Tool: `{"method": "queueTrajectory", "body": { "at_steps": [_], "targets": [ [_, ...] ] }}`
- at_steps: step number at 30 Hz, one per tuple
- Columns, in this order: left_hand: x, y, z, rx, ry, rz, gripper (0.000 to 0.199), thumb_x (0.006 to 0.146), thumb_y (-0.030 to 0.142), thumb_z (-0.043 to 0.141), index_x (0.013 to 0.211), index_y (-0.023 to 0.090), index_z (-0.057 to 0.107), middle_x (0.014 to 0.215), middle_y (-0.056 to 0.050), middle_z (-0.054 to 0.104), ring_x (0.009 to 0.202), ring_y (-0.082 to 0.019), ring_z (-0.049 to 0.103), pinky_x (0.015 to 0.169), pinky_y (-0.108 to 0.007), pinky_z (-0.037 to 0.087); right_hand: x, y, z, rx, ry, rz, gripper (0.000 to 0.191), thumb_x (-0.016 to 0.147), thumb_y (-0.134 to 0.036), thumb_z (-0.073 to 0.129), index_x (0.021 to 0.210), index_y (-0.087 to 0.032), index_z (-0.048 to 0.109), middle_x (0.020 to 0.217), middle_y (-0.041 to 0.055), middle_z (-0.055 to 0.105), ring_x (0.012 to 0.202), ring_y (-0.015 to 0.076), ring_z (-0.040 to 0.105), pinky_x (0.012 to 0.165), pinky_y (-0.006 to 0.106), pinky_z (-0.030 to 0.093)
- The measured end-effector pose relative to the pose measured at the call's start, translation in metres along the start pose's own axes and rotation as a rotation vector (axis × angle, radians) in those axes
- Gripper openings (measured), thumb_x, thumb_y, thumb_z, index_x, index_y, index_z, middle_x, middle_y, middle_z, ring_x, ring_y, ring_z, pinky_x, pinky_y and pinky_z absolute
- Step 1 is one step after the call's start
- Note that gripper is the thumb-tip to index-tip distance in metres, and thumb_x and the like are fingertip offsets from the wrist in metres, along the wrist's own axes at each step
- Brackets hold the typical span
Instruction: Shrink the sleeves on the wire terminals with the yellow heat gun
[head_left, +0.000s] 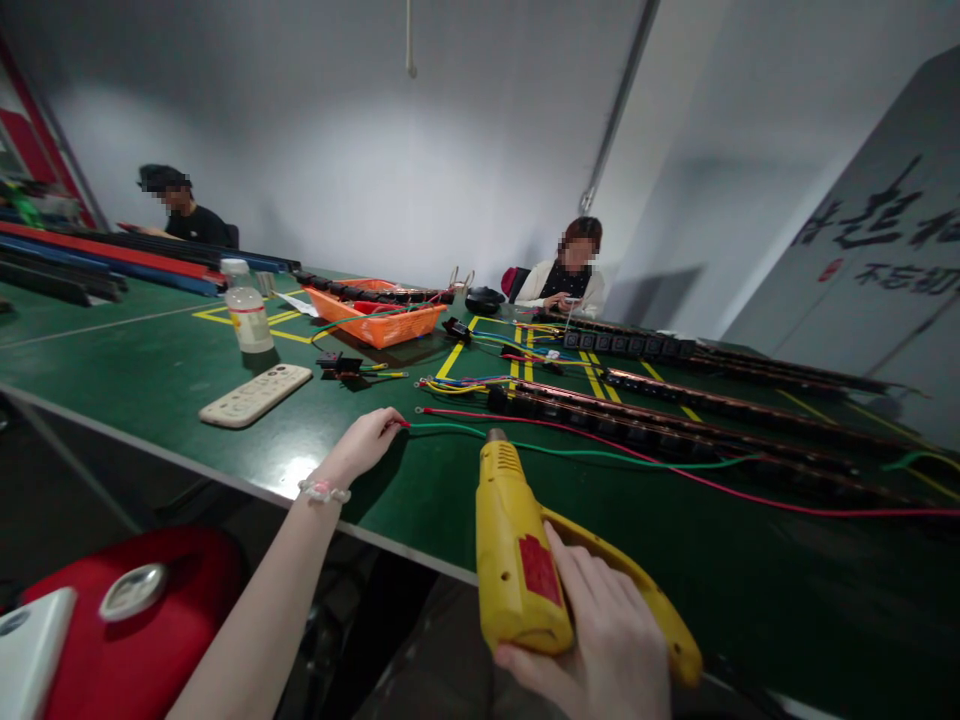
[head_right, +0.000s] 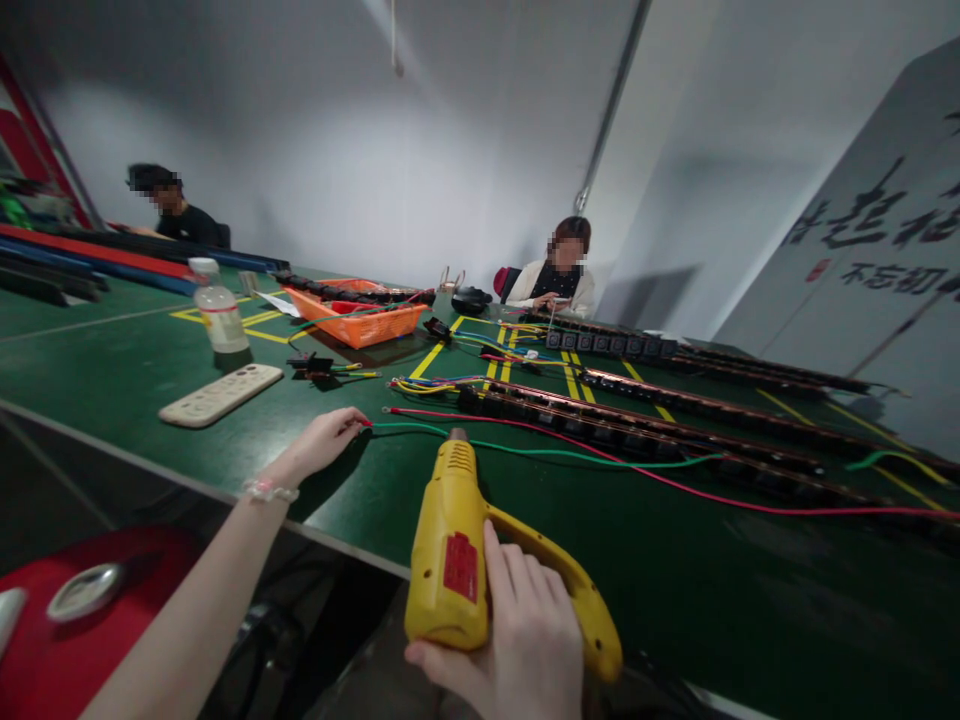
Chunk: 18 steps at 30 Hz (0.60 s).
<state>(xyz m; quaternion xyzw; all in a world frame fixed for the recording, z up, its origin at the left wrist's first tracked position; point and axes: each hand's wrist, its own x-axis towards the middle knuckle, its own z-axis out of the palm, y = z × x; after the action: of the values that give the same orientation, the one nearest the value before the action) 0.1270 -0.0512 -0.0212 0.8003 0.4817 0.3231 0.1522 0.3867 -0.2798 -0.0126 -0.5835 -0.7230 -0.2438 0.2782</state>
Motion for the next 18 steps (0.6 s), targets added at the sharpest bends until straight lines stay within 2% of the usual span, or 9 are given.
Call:
{"method": "queueTrajectory", "body": {
  "at_steps": [5,10,14,18],
  "targets": [
    [0.001,-0.005,0.003,0.037,0.000,0.014,0.027,0.086,0.029,0.038,0.091,0.019,0.062,0.091,-0.007,0.068,0.088,-0.021,0.062,0.074,-0.029,0.045,0.016,-0.031,0.010,0.121,-0.021,0.010,0.102,0.051,-0.087,0.052,0.117,-0.008,0.056,0.088,0.0112,0.064,0.076,0.0246,0.058,0.069,0.038,0.045],
    [0.002,-0.004,0.005,0.043,0.005,0.004,0.027,0.086,0.028,0.038,0.092,0.019,0.063,0.092,-0.007,0.068,0.088,-0.020,0.062,0.075,-0.029,0.045,0.037,-0.052,0.027,0.295,-0.114,0.091,0.106,0.038,-0.085,0.061,0.113,-0.011,0.060,0.086,0.0080,0.063,0.077,0.0241,0.057,0.073,0.040,0.046],
    [0.001,-0.002,0.003,0.037,-0.014,-0.004,0.029,0.086,0.027,0.036,0.094,0.019,0.063,0.096,-0.007,0.067,0.090,-0.021,0.061,0.078,-0.030,0.045,0.046,-0.058,0.034,0.332,-0.131,0.119,0.111,0.035,-0.088,0.059,0.115,-0.011,0.060,0.088,0.0087,0.063,0.079,0.0253,0.057,0.076,0.041,0.045],
    [0.001,-0.003,0.002,0.012,-0.025,-0.011,0.028,0.085,0.028,0.039,0.094,0.018,0.063,0.095,-0.008,0.067,0.090,-0.021,0.061,0.078,-0.031,0.045,0.045,-0.052,0.032,0.340,-0.155,0.099,0.110,0.038,-0.089,0.055,0.116,-0.012,0.059,0.090,0.0082,0.064,0.081,0.0245,0.058,0.077,0.040,0.044]
  ]
}}
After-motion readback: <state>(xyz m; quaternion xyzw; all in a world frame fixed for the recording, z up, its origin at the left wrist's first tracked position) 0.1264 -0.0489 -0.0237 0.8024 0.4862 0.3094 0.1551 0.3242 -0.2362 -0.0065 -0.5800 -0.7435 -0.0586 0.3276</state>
